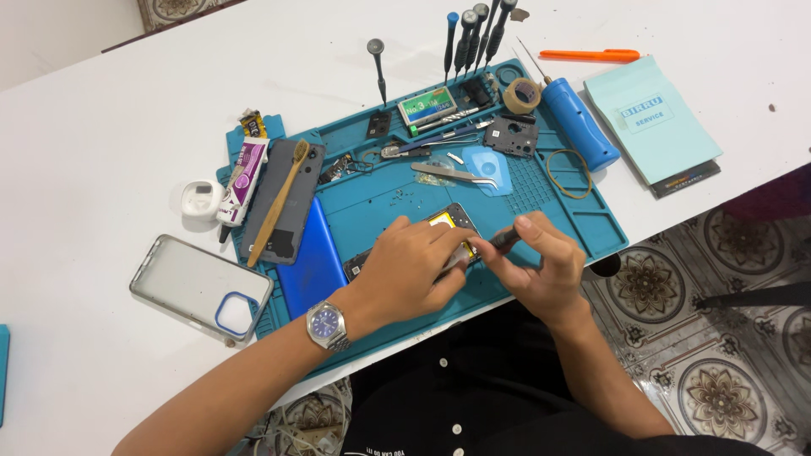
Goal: The person repairs a disassembled smartphone on a blue silicone work mat. They use a screwdriver to unscrew and work on the phone's internal components, handle a small round rubber part, and manipulate the battery and frame with their hands while picking up and setting down small parts.
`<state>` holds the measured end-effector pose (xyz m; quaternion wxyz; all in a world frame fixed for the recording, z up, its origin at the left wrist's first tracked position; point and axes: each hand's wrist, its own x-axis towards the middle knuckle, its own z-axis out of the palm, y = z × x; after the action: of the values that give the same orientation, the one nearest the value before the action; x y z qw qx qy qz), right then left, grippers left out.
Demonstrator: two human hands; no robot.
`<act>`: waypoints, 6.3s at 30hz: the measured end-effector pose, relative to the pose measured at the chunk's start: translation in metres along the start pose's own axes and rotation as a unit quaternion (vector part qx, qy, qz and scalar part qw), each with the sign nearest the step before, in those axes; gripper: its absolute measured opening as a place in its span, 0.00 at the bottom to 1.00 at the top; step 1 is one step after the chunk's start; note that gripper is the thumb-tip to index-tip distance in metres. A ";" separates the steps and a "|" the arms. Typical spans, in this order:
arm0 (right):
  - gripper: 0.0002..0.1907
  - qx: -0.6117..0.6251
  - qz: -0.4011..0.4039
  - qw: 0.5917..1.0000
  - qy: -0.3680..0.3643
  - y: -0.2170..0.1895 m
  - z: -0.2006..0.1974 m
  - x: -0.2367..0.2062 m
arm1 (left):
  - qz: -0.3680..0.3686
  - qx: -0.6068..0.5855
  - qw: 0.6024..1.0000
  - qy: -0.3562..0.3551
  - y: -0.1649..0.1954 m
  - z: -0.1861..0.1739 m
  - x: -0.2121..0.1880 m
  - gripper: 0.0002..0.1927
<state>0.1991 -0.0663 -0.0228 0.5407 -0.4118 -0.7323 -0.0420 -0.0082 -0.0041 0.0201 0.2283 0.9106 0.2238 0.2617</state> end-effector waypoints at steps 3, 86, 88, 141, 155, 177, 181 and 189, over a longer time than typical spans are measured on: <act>0.37 0.061 0.007 0.998 -0.026 0.002 0.000 0.003 | 0.027 -0.011 1.000 -0.003 -0.005 -0.001 0.000 0.18; 0.18 0.004 -0.029 1.000 -0.007 -0.006 -0.004 0.010 | -0.119 -0.341 0.931 -0.052 -0.006 0.002 0.001 0.18; 0.19 0.005 -0.028 1.000 -0.005 -0.006 -0.004 0.011 | -0.130 -0.347 0.928 -0.052 -0.009 0.004 -0.001 0.21; 0.14 0.056 0.036 0.986 0.152 0.008 0.005 -0.019 | 0.021 -0.011 0.998 -0.066 -0.023 -0.004 0.002 0.16; 0.13 0.014 0.022 0.992 0.122 0.005 0.003 -0.010 | 0.054 0.006 0.997 -0.050 -0.026 0.000 0.001 0.15; 0.14 0.021 0.027 0.991 0.129 0.005 0.004 -0.011 | 0.056 0.008 0.997 -0.045 -0.025 -0.001 0.001 0.15; 0.14 0.023 0.019 0.991 0.132 0.007 0.003 -0.012 | 0.054 0.013 0.997 -0.050 -0.026 -0.001 0.002 0.14; 0.13 0.018 0.015 0.992 0.124 0.005 0.003 -0.008 | 0.054 0.012 0.997 -0.047 -0.026 -0.001 0.002 0.15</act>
<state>0.2006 -0.0662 -0.0329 0.6349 -0.4048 -0.6541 -0.0714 -0.0149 0.0174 0.0078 0.2128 0.9355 0.1664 0.2277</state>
